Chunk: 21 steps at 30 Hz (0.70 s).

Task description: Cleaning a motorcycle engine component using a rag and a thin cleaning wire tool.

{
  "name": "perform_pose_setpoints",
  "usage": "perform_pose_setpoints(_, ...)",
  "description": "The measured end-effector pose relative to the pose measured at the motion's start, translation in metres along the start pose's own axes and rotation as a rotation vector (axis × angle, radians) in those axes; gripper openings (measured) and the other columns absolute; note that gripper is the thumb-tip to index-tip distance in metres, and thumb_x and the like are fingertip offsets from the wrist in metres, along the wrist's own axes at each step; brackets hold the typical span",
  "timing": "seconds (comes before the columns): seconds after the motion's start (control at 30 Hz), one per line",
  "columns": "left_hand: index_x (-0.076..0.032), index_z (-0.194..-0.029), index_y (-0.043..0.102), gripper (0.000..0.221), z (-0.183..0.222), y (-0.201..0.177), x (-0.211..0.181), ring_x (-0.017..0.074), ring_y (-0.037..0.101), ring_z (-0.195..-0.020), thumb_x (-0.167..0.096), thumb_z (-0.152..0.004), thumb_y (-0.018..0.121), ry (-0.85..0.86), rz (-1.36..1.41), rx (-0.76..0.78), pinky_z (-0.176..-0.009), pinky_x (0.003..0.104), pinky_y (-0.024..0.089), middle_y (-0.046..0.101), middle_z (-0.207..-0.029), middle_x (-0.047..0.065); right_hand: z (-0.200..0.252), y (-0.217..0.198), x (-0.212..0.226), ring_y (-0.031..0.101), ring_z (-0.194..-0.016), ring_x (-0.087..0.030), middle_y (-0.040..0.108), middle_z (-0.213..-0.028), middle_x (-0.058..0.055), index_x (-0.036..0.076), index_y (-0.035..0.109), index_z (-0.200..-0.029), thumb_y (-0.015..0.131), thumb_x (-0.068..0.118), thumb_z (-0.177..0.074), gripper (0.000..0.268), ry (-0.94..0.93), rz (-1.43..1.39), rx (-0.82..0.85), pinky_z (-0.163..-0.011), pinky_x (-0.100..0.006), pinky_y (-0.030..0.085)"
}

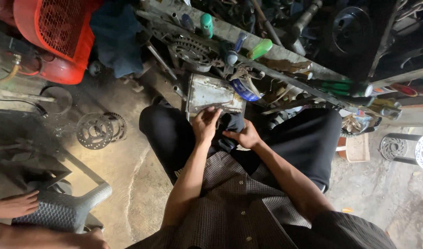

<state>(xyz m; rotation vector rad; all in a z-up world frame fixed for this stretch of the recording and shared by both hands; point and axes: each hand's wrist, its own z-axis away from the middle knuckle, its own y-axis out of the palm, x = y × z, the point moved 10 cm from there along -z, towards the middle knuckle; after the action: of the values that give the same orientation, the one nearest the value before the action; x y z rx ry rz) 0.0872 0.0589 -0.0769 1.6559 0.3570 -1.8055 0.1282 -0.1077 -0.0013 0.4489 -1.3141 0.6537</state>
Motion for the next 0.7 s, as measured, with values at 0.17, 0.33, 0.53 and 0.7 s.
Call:
perform_pose_setpoints(0.17, -0.001, -0.111, 0.076, 0.035, 0.022, 0.037, -0.026, 0.0142, 0.072, -0.095, -0.03, -0.092, 0.075, -0.185, -0.288, 0.28, -0.085, 0.029, 0.055, 0.078, -0.103, 0.006, 0.0, -0.019, -0.036, 0.068, -0.101, -0.015, 0.073, -0.109, -0.004, 0.003, 0.065, -0.118, 0.081, 0.006, -0.086, 0.036, 0.023, -0.158, -0.087, -0.092, -0.034, 0.057)
perform_pose_setpoints(0.33, 0.0, -0.115, 0.073, 0.033, 0.011, 0.033, -0.013, 0.0154, 0.067, -0.096, -0.027, -0.095, 0.074, -0.188, -0.058, 0.243, -0.086, 0.03, 0.052, 0.075, -0.106, 0.006, -0.001, -0.022, -0.047, 0.068, -0.102, -0.015, 0.073, -0.109, -0.004, 0.002, 0.064, -0.118, 0.081, 0.003, -0.086, 0.036, 0.04, -0.262, -0.11, -0.093, -0.034, 0.056)
perform_pose_setpoints(0.53, -0.005, -0.119, 0.072, 0.032, 0.003, 0.004, 0.007, 0.0099, 0.065, -0.094, -0.026, -0.095, 0.073, -0.368, 0.095, 0.02, -0.081, 0.027, 0.05, 0.074, -0.104, 0.0, 0.004, -0.02, -0.037, 0.069, -0.1, -0.014, 0.073, -0.109, -0.003, 0.003, 0.065, -0.119, 0.079, 0.001, -0.084, 0.038, 0.076, -0.29, -0.11, -0.091, -0.032, 0.057)
perform_pose_setpoints(0.7, 0.0, -0.117, 0.075, 0.024, 0.0, 0.004, 0.02, 0.0109, 0.05, -0.082, -0.014, -0.099, 0.08, -0.229, -0.042, 0.099, -0.073, 0.028, 0.04, 0.062, -0.093, 0.001, 0.005, -0.018, -0.011, 0.066, -0.102, -0.012, 0.072, -0.111, -0.003, 0.002, 0.062, -0.122, 0.081, 0.002, -0.086, 0.041, -0.026, -0.134, -0.117, -0.093, -0.032, 0.055)
